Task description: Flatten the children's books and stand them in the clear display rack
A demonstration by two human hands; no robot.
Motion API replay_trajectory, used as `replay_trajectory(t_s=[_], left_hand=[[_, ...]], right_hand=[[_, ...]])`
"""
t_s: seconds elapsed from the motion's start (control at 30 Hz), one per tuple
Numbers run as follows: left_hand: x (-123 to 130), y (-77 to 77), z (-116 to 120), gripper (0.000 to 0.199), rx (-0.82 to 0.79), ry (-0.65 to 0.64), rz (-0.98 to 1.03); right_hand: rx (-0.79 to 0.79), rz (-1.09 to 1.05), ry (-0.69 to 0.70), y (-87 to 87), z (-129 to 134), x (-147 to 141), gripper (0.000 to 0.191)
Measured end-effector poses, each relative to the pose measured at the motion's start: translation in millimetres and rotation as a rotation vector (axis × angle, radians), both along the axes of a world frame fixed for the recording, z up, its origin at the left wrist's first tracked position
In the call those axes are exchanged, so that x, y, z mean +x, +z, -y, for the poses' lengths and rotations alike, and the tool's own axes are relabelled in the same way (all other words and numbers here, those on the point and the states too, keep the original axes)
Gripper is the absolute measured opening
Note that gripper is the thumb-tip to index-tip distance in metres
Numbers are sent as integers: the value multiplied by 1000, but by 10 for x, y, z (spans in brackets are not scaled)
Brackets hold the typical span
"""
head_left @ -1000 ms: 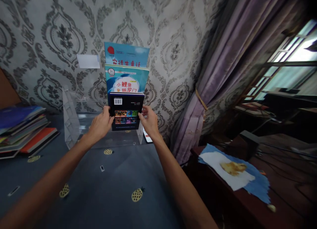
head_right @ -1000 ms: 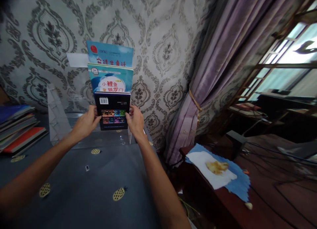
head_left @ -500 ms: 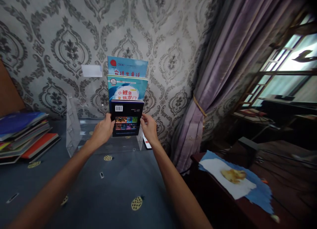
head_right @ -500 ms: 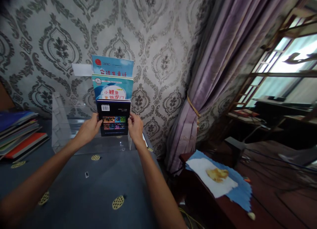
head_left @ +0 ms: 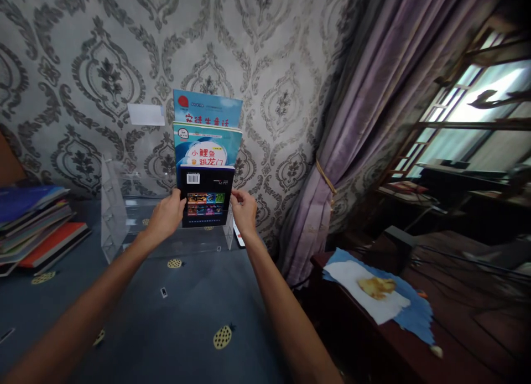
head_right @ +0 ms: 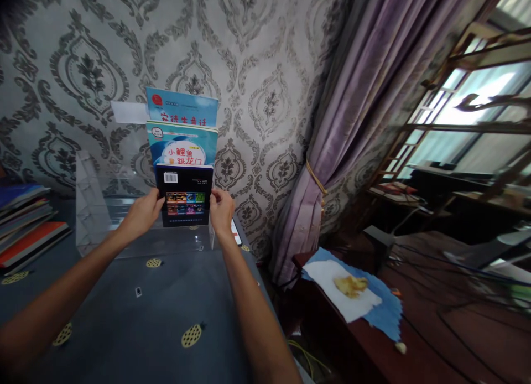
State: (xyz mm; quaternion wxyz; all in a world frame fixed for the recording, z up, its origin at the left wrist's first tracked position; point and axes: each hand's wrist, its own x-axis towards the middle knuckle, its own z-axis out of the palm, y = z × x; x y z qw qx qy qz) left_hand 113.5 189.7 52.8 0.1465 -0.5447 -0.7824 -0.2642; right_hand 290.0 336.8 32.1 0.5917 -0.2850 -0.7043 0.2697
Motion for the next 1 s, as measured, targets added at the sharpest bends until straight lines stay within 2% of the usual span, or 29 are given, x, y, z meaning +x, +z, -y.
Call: replay_trajectory(t_s=[0.33,0.77,1.0], left_hand=[[34,19,-9,12,-24,2,15],[-16,-20,-12,13,7,-50,33],[-54,-45,-16,11,8,-58,49]], right_hand=[[-153,-125,144,-16,-2,-36,19],[-93,-47,153,-48,-90,1,18],[-9,62,107,-69,-135,16,36]])
